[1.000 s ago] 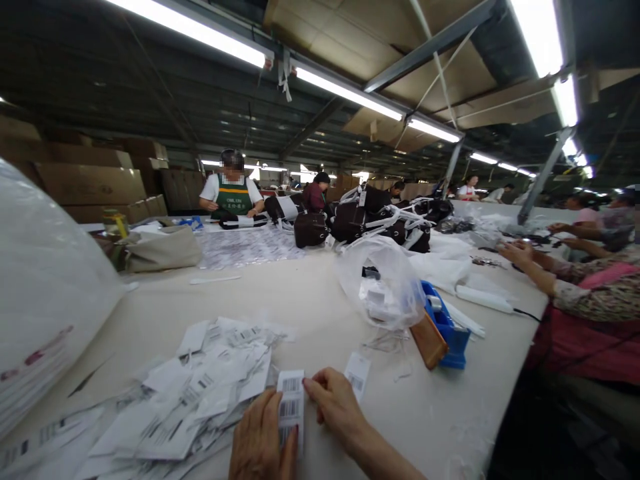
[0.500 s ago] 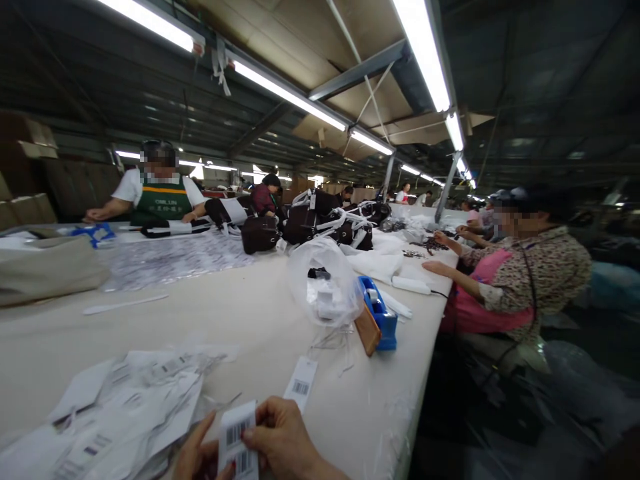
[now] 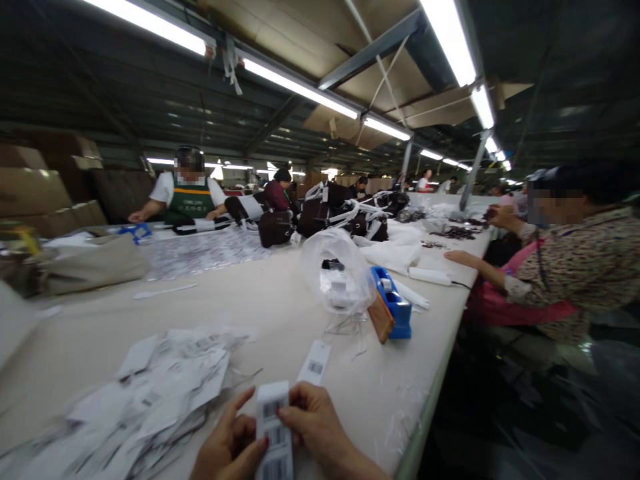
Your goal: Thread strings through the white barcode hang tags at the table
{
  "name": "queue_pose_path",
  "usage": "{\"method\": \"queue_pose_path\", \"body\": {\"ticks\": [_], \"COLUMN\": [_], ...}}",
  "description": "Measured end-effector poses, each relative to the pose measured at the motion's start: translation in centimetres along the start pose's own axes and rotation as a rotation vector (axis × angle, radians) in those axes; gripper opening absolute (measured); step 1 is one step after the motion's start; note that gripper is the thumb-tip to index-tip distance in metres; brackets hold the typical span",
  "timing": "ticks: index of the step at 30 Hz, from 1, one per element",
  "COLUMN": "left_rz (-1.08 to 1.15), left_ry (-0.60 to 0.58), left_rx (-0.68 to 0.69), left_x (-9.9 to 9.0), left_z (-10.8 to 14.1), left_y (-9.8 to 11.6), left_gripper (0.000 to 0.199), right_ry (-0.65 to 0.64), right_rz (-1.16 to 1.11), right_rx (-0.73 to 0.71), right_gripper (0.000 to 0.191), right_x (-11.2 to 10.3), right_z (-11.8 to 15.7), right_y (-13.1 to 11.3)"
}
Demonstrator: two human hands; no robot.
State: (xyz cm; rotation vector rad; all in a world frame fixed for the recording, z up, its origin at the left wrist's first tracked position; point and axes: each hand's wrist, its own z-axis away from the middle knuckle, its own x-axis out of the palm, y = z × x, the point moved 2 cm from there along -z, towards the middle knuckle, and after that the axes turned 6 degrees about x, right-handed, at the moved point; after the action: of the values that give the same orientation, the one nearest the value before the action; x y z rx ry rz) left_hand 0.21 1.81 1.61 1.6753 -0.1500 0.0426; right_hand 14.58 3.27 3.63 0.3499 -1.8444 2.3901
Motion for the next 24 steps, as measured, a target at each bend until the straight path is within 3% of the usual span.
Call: {"method": "queue_pose_path", "body": {"ticks": [6, 12, 20, 24], "left_rz": [-0.058, -0.195, -0.595, -0.764], "left_ry": [-0.133, -0.121, 0.163, 0.146], "left_rx": [0.036, 0.111, 0.468, 0.731], "left_x": [-0.6, -0.3, -1.5, -1.0], "left_z": [-0.2, 0.1, 0.4, 0.7], "left_y": [-0.4, 0.0, 0.7, 0.8], "left_gripper": [0.060, 0.045, 0.023, 0.018], "right_ry": [-0.057, 0.000, 0.062, 0.202], "right_rz": [0.003, 0.051, 0.295, 0.493], "right_rx": [-0.004, -0.034, -0.124, -0.333], "right_gripper": [0.022, 0.034, 0.025, 0.020], "right_x": [-0.3, -0.4, -0.7, -0.3], "right_z": [0.7, 0.5, -1.6, -1.7], "right_y": [-0.3, 0.1, -0.7, -2.1]}}
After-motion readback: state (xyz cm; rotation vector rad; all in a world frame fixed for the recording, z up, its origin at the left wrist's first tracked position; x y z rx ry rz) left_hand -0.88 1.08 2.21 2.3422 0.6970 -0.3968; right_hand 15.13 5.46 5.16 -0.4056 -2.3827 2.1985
